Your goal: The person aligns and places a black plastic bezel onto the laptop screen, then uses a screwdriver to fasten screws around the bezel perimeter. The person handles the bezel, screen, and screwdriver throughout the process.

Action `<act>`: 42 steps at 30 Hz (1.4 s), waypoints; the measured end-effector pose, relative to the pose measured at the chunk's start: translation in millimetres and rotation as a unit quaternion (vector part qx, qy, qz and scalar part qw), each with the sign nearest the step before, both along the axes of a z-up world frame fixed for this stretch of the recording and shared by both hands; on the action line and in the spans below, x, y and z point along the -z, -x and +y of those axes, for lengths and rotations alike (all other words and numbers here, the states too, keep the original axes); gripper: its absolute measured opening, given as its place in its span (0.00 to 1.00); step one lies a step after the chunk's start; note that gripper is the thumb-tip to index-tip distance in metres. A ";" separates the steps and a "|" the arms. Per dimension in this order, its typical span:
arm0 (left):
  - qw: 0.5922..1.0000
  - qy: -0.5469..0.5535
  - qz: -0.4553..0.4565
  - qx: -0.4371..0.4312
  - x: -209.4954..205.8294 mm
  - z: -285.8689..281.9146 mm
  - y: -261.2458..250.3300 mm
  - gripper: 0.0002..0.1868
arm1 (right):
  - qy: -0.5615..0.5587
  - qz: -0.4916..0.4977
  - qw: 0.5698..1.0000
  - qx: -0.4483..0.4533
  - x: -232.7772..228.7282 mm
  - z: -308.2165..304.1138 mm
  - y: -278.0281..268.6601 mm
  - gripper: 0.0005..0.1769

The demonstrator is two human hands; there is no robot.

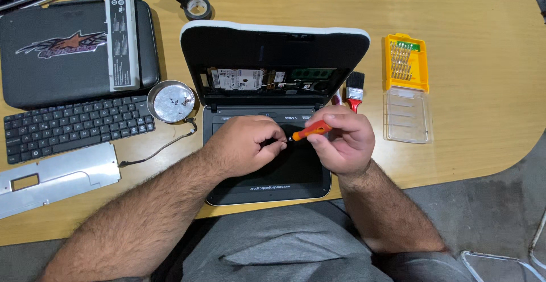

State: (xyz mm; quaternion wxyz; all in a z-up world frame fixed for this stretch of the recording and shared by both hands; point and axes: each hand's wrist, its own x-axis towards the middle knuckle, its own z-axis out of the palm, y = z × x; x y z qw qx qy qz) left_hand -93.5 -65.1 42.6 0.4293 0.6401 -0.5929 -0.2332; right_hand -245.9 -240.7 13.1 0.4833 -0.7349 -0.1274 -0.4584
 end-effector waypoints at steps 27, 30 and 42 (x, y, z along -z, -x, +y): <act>0.999 0.028 -0.032 -0.002 -3.3 2.1 -1.5 0.05 | 0.014 0.001 0.999 -0.035 2.0 -2.4 2.9 0.17; 1.000 0.014 -0.017 -0.017 -14.9 3.0 -4.5 0.10 | 0.005 -0.028 0.999 0.030 -4.2 -8.1 5.3 0.18; 0.995 -0.044 -0.094 0.007 -5.4 3.0 -1.8 0.12 | 0.043 -0.018 0.985 0.166 3.0 -53.9 22.7 0.21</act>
